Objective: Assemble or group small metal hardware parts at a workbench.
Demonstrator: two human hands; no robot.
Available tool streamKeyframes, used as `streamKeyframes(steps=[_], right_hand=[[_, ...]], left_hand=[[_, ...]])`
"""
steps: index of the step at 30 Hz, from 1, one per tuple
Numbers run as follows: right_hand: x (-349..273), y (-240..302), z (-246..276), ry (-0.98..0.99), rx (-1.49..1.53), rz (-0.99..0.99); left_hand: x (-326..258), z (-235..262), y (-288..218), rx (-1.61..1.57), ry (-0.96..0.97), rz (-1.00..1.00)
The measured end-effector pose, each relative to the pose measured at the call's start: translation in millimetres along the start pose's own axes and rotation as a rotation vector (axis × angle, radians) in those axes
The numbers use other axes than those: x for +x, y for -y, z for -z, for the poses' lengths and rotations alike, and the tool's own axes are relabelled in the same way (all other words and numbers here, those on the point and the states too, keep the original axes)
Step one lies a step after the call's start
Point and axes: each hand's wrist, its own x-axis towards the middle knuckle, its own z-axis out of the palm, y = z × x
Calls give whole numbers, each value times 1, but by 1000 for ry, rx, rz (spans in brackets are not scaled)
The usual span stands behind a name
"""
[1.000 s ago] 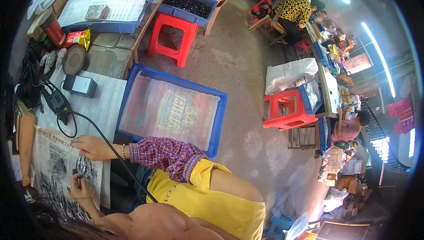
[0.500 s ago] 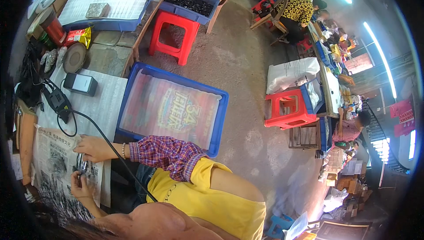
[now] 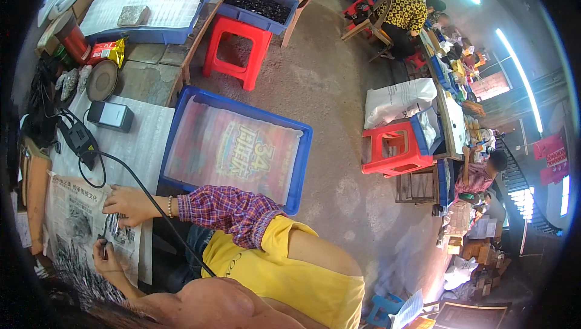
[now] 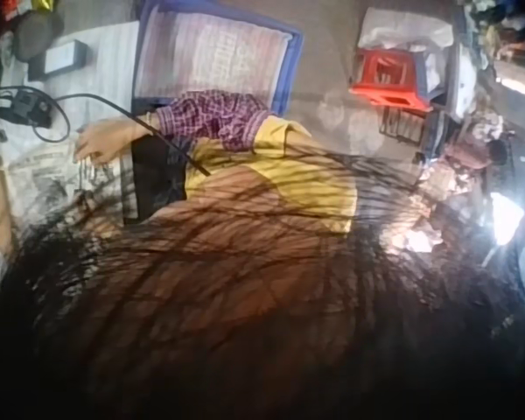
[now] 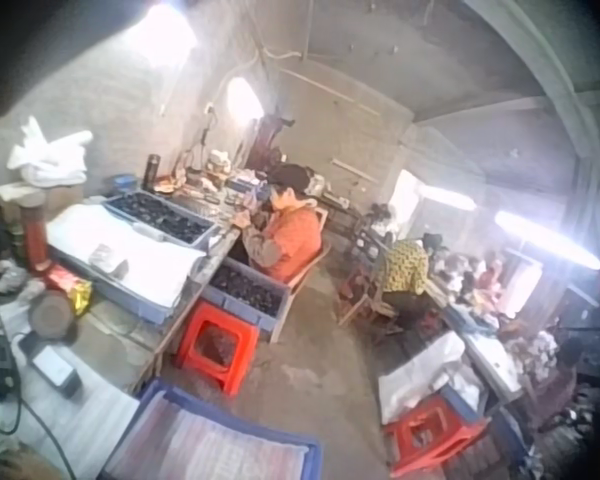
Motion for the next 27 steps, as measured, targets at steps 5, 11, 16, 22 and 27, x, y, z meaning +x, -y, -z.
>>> streamKeyframes(steps=[5, 11, 16, 22, 27], right_hand=[[1, 1, 5, 71, 19, -19], [1, -6, -8, -65, -60, 109], [-1, -7, -9, -50, -46, 77], [-1, -10, -11, -35, -40, 75], [-1, -6, -6, -91, -46, 86]], left_hand=[[3, -8, 4, -30, 133, -17], [5, -11, 5, -53, 138, -53], [3, -13, 1, -46, 130, -91], [2, -9, -5, -48, 188, -63], [-3, -11, 1, -113, 83, -51]])
